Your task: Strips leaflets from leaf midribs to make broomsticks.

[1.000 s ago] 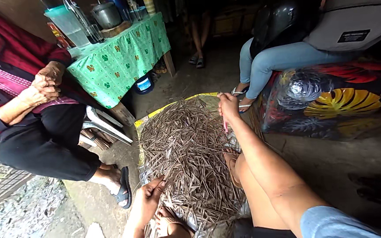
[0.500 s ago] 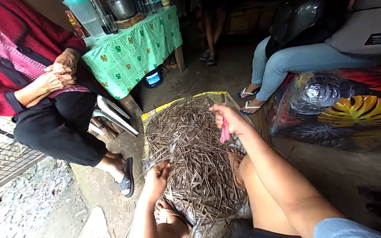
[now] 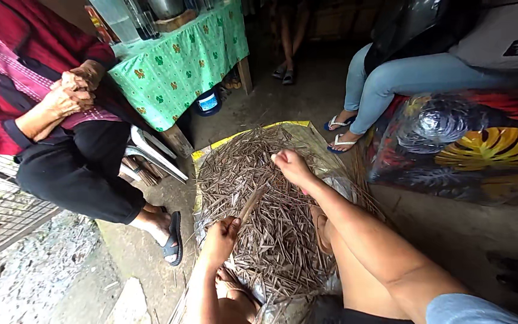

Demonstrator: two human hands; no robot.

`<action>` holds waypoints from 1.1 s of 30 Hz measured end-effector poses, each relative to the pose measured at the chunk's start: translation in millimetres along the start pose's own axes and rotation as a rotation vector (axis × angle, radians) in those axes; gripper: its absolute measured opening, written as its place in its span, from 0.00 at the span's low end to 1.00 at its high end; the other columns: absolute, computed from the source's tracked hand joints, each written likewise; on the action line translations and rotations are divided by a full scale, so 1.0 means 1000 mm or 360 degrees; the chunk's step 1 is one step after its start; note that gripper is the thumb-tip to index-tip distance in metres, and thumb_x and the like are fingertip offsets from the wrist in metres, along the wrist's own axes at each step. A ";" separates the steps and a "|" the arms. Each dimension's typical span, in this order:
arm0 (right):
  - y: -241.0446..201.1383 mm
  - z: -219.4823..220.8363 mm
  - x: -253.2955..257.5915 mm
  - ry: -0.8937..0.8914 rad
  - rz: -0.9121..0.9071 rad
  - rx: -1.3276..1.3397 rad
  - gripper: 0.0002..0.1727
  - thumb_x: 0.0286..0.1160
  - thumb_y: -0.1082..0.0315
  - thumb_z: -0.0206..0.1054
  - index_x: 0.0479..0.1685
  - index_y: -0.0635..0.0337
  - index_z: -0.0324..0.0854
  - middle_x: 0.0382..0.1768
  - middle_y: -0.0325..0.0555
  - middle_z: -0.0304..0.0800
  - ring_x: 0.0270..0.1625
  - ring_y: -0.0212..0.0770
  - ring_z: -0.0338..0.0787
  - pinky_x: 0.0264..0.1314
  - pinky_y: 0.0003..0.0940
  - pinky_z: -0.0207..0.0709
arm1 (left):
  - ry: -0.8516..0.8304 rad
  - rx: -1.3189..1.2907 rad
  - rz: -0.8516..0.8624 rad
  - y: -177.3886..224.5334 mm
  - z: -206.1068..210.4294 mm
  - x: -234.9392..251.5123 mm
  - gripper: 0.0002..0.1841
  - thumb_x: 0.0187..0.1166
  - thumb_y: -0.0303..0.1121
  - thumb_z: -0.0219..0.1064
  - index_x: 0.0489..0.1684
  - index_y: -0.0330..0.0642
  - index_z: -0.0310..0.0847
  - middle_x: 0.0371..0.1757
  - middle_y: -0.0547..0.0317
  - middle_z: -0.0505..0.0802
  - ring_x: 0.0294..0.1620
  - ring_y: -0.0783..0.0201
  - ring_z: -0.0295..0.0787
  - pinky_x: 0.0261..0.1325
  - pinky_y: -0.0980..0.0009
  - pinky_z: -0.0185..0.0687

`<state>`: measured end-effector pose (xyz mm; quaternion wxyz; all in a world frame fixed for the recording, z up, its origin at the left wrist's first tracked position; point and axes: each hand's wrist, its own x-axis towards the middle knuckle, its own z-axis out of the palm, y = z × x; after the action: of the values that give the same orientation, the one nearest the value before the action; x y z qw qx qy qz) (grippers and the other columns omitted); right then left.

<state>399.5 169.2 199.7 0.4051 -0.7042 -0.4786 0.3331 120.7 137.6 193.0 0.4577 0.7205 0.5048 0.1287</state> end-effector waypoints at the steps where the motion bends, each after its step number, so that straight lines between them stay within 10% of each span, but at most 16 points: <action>1: -0.005 0.002 -0.009 -0.0122 -0.0062 -0.0168 0.24 0.93 0.51 0.53 0.55 0.68 0.80 0.39 0.61 0.85 0.41 0.57 0.86 0.47 0.61 0.78 | 0.0032 0.0035 0.0020 0.000 0.000 0.001 0.16 0.92 0.38 0.52 0.40 0.40 0.84 0.20 0.67 0.76 0.18 0.72 0.71 0.27 0.69 0.73; 6: -0.022 0.028 -0.040 -0.0561 -0.0180 -0.0842 0.26 0.96 0.52 0.43 0.62 0.64 0.78 0.48 0.63 0.89 0.58 0.63 0.89 0.61 0.62 0.76 | 0.0210 0.0218 0.0107 0.003 -0.001 -0.001 0.16 0.91 0.37 0.54 0.37 0.39 0.85 0.21 0.66 0.78 0.22 0.70 0.72 0.32 0.66 0.72; 19: 0.023 -0.053 0.047 0.0209 0.0266 -0.0479 0.30 0.96 0.51 0.43 0.64 0.69 0.82 0.61 0.71 0.86 0.69 0.69 0.83 0.68 0.72 0.70 | 0.0207 -0.0085 0.0194 -0.026 -0.019 -0.028 0.14 0.87 0.36 0.56 0.33 0.45 0.85 0.16 0.76 0.73 0.14 0.80 0.64 0.22 0.78 0.63; 26: -0.006 0.010 -0.019 -0.0141 -0.0308 -0.0224 0.21 0.94 0.58 0.51 0.46 0.67 0.83 0.32 0.57 0.84 0.36 0.54 0.86 0.44 0.58 0.78 | 0.0117 -0.0393 0.0003 -0.018 -0.016 -0.022 0.16 0.91 0.33 0.49 0.35 0.44 0.81 0.14 0.75 0.68 0.12 0.78 0.58 0.18 0.78 0.57; 33: -0.002 0.042 -0.037 -0.0467 -0.0505 -0.0460 0.23 0.94 0.55 0.48 0.68 0.61 0.82 0.42 0.59 0.92 0.50 0.57 0.91 0.58 0.60 0.78 | -0.0040 -0.0677 -0.0122 -0.008 -0.013 -0.021 0.18 0.93 0.31 0.43 0.44 0.39 0.83 0.12 0.76 0.68 0.09 0.81 0.56 0.13 0.82 0.52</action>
<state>350.7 144.9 185.6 0.2739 -0.6150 -0.6793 0.2921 97.8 126.8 199.3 0.6102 0.5895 0.4876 0.2058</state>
